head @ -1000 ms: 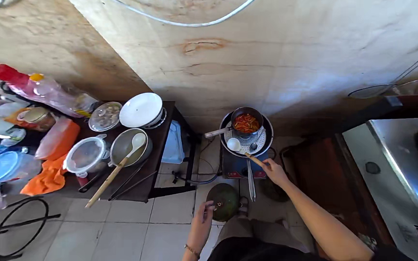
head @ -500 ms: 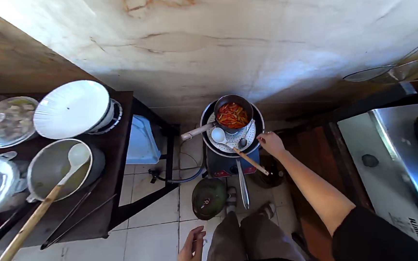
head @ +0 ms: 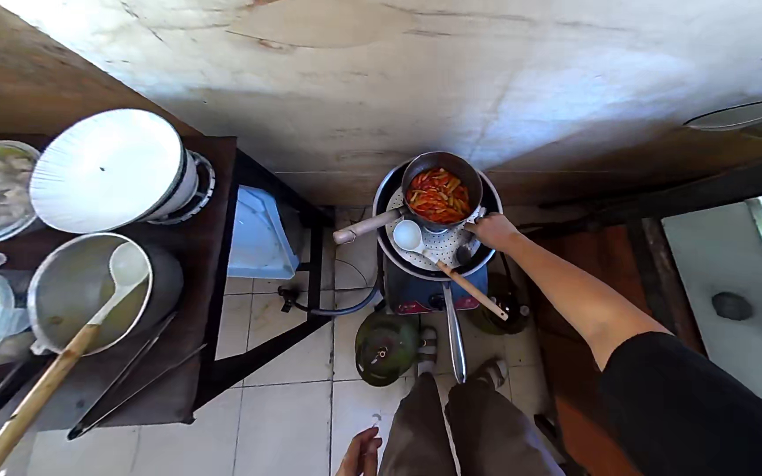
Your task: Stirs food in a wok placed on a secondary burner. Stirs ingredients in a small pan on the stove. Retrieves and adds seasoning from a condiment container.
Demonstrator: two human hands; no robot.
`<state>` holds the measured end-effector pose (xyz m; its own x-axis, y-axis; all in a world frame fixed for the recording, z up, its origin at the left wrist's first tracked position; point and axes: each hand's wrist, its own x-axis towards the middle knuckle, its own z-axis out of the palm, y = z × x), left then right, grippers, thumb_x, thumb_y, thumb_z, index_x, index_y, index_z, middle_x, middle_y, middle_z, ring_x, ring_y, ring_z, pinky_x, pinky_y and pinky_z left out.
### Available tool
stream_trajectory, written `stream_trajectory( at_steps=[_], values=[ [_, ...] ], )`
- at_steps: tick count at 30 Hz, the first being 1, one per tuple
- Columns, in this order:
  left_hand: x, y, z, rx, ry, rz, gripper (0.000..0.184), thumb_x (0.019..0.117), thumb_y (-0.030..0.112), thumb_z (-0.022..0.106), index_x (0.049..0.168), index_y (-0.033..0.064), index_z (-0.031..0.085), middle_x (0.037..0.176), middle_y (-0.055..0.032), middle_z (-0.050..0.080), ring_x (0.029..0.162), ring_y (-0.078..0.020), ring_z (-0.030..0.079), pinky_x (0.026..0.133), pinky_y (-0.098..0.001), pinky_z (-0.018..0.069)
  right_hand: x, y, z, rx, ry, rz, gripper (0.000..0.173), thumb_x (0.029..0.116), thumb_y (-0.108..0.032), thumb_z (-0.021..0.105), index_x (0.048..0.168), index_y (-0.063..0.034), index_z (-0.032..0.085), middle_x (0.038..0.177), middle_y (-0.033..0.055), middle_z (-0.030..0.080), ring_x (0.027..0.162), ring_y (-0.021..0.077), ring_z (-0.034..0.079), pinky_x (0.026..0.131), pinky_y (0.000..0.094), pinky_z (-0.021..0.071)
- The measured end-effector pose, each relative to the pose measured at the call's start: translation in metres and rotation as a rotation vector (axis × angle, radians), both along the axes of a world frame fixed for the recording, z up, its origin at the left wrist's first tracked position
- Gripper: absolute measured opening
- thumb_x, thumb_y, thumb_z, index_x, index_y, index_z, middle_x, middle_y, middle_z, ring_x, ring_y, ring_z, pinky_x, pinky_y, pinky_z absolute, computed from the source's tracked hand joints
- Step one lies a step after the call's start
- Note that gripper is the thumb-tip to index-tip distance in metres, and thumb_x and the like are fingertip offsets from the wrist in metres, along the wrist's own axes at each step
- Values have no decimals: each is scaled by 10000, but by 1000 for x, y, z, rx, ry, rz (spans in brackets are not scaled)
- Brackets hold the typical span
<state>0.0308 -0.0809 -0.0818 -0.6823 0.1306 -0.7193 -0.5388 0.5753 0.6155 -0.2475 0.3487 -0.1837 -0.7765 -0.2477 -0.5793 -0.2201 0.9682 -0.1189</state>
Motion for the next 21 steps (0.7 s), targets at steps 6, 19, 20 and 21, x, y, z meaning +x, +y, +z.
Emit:
stream_trajectory(
  at_steps=[6, 19, 20, 21],
  values=[
    [2, -2, 0, -7, 8, -5, 361, 1054, 105, 458, 1332, -96, 570, 1183, -262, 690, 1062, -359, 698, 968, -501, 531, -8, 12, 10, -39, -84, 96, 464, 1019, 29, 509, 1409, -189, 635, 1251, 266, 666, 1182, 478, 622, 1076, 623, 423],
    [-16, 2, 17, -3, -21, -2, 359, 1069, 145, 454, 1355, -33, 578, 1201, -214, 691, 1070, -306, 695, 983, -467, 526, 52, 2, 81, -27, 160, -168, 322, 1095, -126, 451, 1338, 6, 616, 1346, 360, 572, 1266, 556, 542, 1059, 685, 400],
    [-18, 4, 19, 3, -7, -4, 358, 1067, 146, 457, 1352, -33, 581, 1197, -211, 693, 1064, -303, 696, 980, -463, 529, 61, -3, 89, -4, 160, -244, 343, 1110, -162, 431, 1363, -5, 601, 1299, 360, 602, 1193, 561, 594, 984, 691, 457],
    [-20, 6, 20, 11, 5, -5, 358, 1067, 143, 457, 1354, -33, 579, 1197, -209, 692, 1062, -298, 695, 980, -458, 529, 70, -8, 95, 15, 147, -320, 360, 1121, -192, 411, 1387, -19, 581, 1256, 360, 627, 1132, 566, 628, 917, 695, 491]
  ],
)
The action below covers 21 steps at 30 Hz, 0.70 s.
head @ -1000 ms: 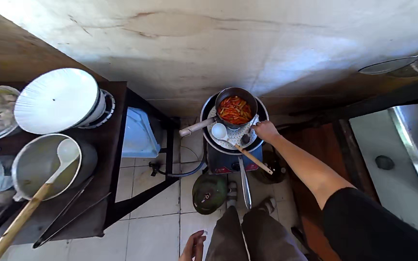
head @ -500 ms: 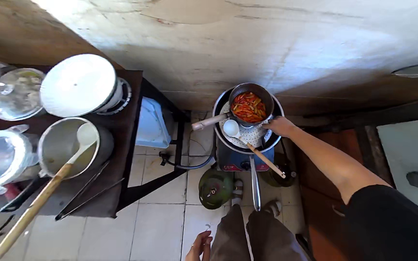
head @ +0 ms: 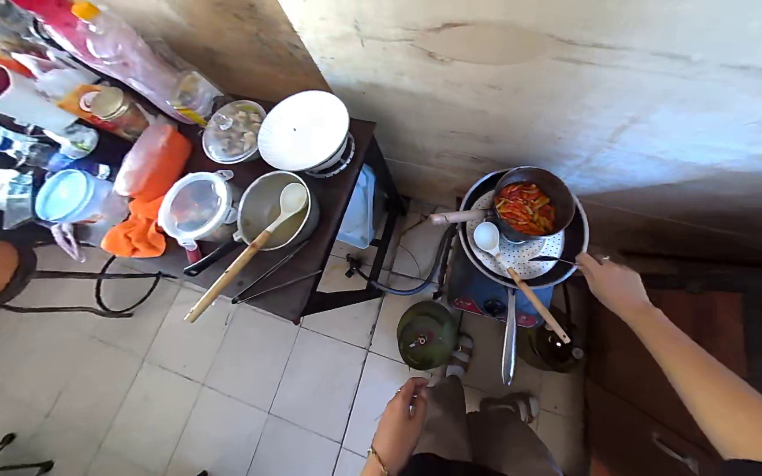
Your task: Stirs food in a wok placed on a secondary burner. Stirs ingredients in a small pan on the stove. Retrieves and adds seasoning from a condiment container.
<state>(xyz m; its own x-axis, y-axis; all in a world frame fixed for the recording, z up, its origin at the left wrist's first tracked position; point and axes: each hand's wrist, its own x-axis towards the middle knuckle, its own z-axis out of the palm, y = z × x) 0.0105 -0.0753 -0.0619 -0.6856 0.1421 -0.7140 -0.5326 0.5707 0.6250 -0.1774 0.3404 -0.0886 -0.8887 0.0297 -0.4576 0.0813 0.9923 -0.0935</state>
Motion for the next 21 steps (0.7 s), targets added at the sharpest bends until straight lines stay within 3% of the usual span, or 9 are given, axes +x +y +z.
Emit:
stream_trajectory(
  at_steps=[2, 6, 10, 12, 14, 16, 18, 21],
  values=[
    [-6, 3, 4, 13, 26, -3, 355, 1066, 132, 458, 1356, -36, 575, 1200, -213, 690, 1068, -300, 694, 981, -458, 529, 14, -13, 11, -17, -25, -150, 387, 1128, -213, 388, 1428, -25, 545, 1256, 358, 630, 1117, 565, 638, 892, 698, 499],
    [-21, 14, 15, 19, 118, -50, 356, 1059, 134, 466, 1346, -39, 588, 1189, -210, 698, 1071, -307, 693, 982, -469, 524, 32, -31, 26, -129, -97, -394, 401, 1118, -204, 388, 1458, -10, 475, 1280, 309, 635, 1182, 486, 638, 977, 624, 499],
    [-45, 37, 25, 153, 137, -111, 349, 1066, 114, 452, 1348, -47, 579, 1225, -205, 688, 1109, -290, 683, 1008, -448, 518, 52, -47, 29, -516, 31, -694, 386, 1048, -104, 483, 1402, 48, 505, 1197, 263, 667, 1083, 363, 680, 964, 499, 533],
    [-61, 61, 32, 235, 117, -157, 374, 1076, 137, 432, 1371, -45, 572, 1272, -208, 671, 1166, -300, 663, 1043, -455, 501, 65, -67, 32, -797, 47, -850, 382, 1056, -59, 443, 1416, 69, 449, 1081, 210, 656, 864, 251, 660, 794, 402, 552],
    [-75, 94, 40, 332, 17, -145, 420, 1101, 178, 383, 1434, -42, 514, 1359, -223, 616, 1229, -307, 624, 1066, -451, 479, 80, -94, 45, -1058, 38, -989, 369, 1065, -32, 395, 1420, 60, 361, 924, 123, 606, 662, 138, 570, 628, 306, 500],
    [-85, 129, 44, 410, -134, -31, 466, 1123, 253, 328, 1467, -27, 474, 1418, -217, 570, 1255, -298, 595, 1056, -445, 469, 96, -114, 55, -1190, 12, -1008, 379, 1068, -27, 391, 1428, 56, 308, 883, 105, 593, 638, 123, 558, 625, 301, 501],
    [-90, 160, 45, 443, -239, 108, 473, 1135, 299, 309, 1393, -35, 522, 1295, -189, 611, 1154, -252, 610, 1001, -421, 489, 111, -126, 56, -1197, 36, -965, 395, 1049, -19, 427, 1417, 77, 319, 865, 112, 593, 649, 134, 570, 642, 322, 515],
    [-87, 185, 32, 479, -251, 268, 385, 1131, 269, 334, 1285, 2, 565, 948, -84, 596, 838, -161, 589, 783, -344, 518, 126, -129, 54, -1193, 56, -891, 362, 1040, -8, 443, 1380, 77, 354, 991, 170, 610, 774, 184, 624, 722, 363, 543]
  ],
)
